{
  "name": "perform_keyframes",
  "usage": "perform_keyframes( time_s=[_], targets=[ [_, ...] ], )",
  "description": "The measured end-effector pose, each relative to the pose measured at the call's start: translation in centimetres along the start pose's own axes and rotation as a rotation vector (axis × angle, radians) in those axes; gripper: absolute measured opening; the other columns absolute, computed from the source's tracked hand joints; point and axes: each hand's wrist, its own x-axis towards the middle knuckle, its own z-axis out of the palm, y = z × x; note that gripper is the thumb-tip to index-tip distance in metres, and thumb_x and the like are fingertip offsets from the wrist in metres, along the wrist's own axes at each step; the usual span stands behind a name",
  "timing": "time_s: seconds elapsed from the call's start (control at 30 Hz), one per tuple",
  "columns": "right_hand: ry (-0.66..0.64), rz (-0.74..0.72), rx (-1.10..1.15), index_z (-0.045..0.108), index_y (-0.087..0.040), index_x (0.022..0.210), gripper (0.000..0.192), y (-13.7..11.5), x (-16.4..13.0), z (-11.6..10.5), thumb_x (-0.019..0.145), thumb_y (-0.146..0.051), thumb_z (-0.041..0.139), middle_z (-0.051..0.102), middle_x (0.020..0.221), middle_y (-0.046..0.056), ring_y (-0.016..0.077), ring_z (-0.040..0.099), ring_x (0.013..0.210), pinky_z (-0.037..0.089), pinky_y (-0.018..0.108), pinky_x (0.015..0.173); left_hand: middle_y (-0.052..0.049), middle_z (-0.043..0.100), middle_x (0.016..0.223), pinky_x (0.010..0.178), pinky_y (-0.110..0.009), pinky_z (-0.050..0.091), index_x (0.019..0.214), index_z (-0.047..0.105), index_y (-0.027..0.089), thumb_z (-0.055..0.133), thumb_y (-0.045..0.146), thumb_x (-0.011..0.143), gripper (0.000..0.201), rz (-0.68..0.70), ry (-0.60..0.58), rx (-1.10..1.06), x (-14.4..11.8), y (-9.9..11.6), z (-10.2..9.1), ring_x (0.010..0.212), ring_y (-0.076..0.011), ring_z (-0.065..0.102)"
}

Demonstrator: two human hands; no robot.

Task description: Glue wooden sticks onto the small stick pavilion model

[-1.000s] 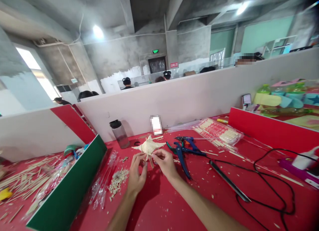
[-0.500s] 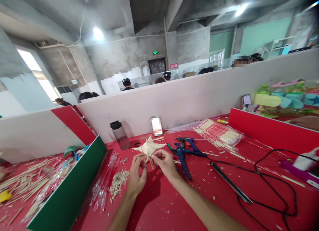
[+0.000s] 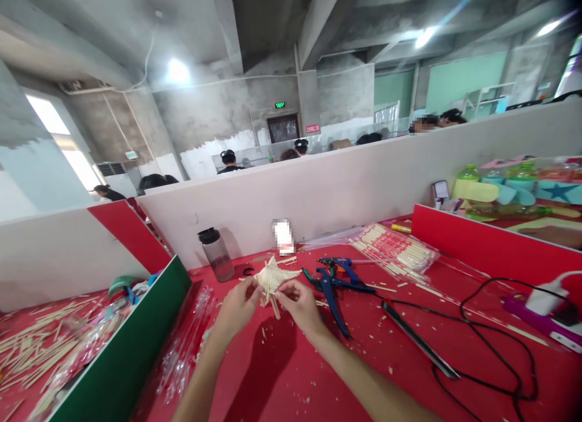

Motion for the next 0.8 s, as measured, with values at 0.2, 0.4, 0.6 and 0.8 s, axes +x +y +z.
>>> perform_keyframes(
  time_s=[0.2, 0.4, 0.6, 0.8],
  targets=[
    [-0.005, 0.012, 0.012, 0.063, -0.018, 0.077, 0.033, 0.2, 0.0, 0.0, 0.072, -0.046, 0.079, 0.069, 0.071, 0.004, 0.0199, 0.067, 0.066, 0.051, 0.026, 0.056, 0.001, 0.064, 0.069, 0.061, -0.025, 0.041, 0.077, 0.057, 0.020, 0.052, 0.038, 0.084, 0.020, 0.023, -0.312, 0.038, 2.7, 0.4, -1.3, 0.064, -0.0158, 0.057],
    [-0.016, -0.013, 0.009, 0.064, -0.018, 0.077, 0.033, 0.1, -0.1, 0.0, 0.074, -0.048, 0.078, 0.071, 0.073, 0.005, 0.0212, 0.069, 0.067, 0.053, 0.029, 0.059, -0.001, 0.066, 0.068, 0.063, -0.026, 0.042, 0.074, 0.056, 0.021, 0.056, 0.038, 0.080, 0.018, -0.050, -0.411, 0.115, 3.8, 1.5, -1.7, 0.065, -0.0181, 0.061],
    [-0.012, -0.055, -0.038, 0.065, -0.018, 0.077, 0.025, 0.7, -0.1, -0.1, 0.077, -0.040, 0.076, 0.070, 0.074, 0.004, 0.0193, 0.067, 0.069, 0.052, 0.028, 0.063, -0.001, 0.067, 0.069, 0.061, -0.027, 0.043, 0.075, 0.056, 0.021, 0.057, 0.039, 0.078, 0.018, -0.053, -0.436, 0.138, 4.2, 1.3, -1.8, 0.065, -0.0189, 0.062],
    [-0.015, -0.032, -0.020, 0.066, -0.017, 0.077, 0.027, 1.0, 0.0, -0.1, 0.077, -0.042, 0.077, 0.070, 0.073, 0.004, 0.0192, 0.066, 0.067, 0.052, 0.027, 0.059, -0.001, 0.068, 0.065, 0.058, -0.026, 0.044, 0.073, 0.056, 0.021, 0.057, 0.038, 0.076, 0.017, -0.099, -0.463, 0.069, 4.4, 1.1, -1.4, 0.063, -0.0189, 0.065]
  ],
)
